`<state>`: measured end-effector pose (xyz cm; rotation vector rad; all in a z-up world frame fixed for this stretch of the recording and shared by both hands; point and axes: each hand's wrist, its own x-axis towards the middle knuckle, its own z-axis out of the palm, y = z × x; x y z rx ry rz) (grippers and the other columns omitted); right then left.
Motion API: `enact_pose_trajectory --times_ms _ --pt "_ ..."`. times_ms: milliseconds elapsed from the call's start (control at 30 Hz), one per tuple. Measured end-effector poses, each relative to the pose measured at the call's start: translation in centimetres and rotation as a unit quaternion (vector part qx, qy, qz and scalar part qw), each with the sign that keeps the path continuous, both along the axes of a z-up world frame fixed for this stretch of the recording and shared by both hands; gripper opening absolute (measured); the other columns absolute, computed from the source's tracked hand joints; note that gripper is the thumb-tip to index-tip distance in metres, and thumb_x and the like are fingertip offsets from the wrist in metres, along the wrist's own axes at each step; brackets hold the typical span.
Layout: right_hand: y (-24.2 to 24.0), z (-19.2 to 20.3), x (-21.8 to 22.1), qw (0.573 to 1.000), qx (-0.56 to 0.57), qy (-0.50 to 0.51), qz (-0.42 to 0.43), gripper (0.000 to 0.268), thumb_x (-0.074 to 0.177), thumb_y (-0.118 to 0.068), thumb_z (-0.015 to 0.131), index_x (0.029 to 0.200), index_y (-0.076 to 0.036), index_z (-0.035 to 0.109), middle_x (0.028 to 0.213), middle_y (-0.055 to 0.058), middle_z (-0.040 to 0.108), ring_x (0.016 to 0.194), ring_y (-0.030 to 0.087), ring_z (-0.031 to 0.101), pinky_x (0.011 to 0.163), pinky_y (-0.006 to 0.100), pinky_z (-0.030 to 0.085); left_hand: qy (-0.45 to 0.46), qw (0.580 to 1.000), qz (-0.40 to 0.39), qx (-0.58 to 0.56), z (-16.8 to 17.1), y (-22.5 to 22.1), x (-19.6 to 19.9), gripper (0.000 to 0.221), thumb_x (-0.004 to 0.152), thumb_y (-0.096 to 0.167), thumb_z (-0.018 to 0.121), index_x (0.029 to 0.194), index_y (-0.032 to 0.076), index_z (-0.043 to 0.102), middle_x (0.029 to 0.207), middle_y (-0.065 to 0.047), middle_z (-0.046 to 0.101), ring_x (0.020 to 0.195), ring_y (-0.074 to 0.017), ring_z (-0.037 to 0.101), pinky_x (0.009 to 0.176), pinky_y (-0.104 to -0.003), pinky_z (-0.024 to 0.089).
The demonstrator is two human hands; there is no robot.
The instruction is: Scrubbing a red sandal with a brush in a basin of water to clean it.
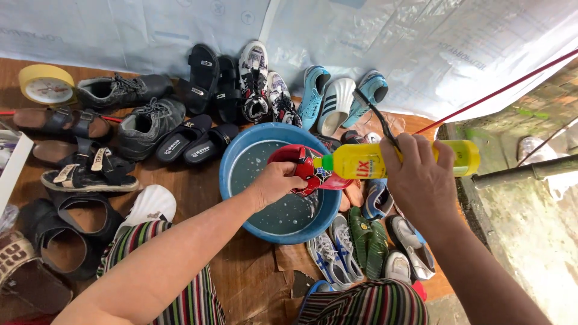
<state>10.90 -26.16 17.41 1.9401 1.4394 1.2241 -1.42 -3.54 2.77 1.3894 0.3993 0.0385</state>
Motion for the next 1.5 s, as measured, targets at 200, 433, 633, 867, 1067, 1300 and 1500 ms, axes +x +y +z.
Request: enact_pose_trajectory --times_ms 200,433,633,867,1067,1300,1500 --pt "-0.2 0.8 0.4 0.999 -0.027 -0.005 -0.038 0.048 0.084 -0.008 0.068 0.131 -0.018 0.063 0.116 0.009 0.053 0.121 0.029 0.062 0.101 0.049 0.043 -0.019 0.999 -0.017 0.039 -1.8 0.4 0.6 0.007 0.074 0.024 0.075 0.076 0.017 0.073 0.075 0.003 0.068 0.078 -0.009 0.065 0.074 -0.031 0.061" --pt "0.1 1.9 0.0 0.995 -0.049 -0.048 -0.069 0.048 0.086 -0.013 0.07 0.133 -0.022 0.062 0.117 0.006 0.053 0.123 0.025 0.062 0.104 0.047 0.043 -0.031 0.998 -0.018 0.047 -0.4 0.4 -0.5 0.007 0.069 0.024 0.073 0.071 0.017 0.07 0.069 0.003 0.065 0.077 -0.0127 0.06 0.078 -0.033 0.053" --pt "0.9 3.2 -2.0 0.989 -0.054 -0.076 -0.118 0.067 0.075 -0.039 0.081 0.137 -0.025 0.059 0.125 -0.001 0.05 0.121 0.014 0.059 0.098 0.037 0.04 -0.044 0.998 -0.026 0.045 0.1 0.6 -0.7 0.026 0.075 0.014 0.062 0.093 0.001 0.076 0.083 -0.007 0.075 0.073 -0.014 0.062 0.072 -0.022 0.049" --pt "0.8 2.3 -2.0 0.986 -0.062 -0.076 -0.132 0.049 0.09 -0.035 0.074 0.136 -0.027 0.058 0.12 -0.002 0.05 0.113 0.01 0.06 0.098 0.036 0.039 -0.062 0.995 -0.023 -0.068 0.2 0.9 -0.8 0.008 0.08 0.002 0.059 0.083 0.001 0.066 0.074 -0.007 0.064 0.067 -0.0129 0.055 0.065 -0.023 0.049" --pt "0.3 0.3 -0.4 0.999 -0.018 -0.007 -0.044 0.055 0.078 -0.009 0.077 0.131 -0.016 0.065 0.117 0.009 0.053 0.123 0.029 0.062 0.102 0.048 0.043 -0.033 0.998 0.013 -0.056 2.1 0.5 -0.9 0.007 0.067 0.006 0.064 0.072 0.01 0.06 0.066 -0.001 0.054 0.07 -0.0109 0.059 0.07 -0.025 0.058" --pt "0.3 -0.6 0.2 1.0 -0.004 -0.02 -0.009 0.051 0.078 -0.005 0.071 0.128 -0.015 0.064 0.115 0.01 0.052 0.119 0.031 0.062 0.101 0.049 0.042 -0.027 0.998 0.003 -0.048 2.6 0.3 -1.1 0.009 0.065 0.006 0.063 0.07 0.012 0.058 0.067 0.0 0.048 0.071 -0.0109 0.051 0.072 -0.025 0.055" --pt "-0.1 -1.5 1.2 1.0 -0.003 -0.022 -0.009 0.046 0.083 -0.003 0.069 0.126 -0.017 0.065 0.114 0.011 0.052 0.121 0.032 0.062 0.103 0.051 0.04 -0.028 0.998 -0.006 -0.05 1.3 0.2 -0.1 0.009 0.065 0.007 0.063 0.071 0.013 0.059 0.066 0.001 0.049 0.069 -0.0101 0.051 0.071 -0.026 0.055"
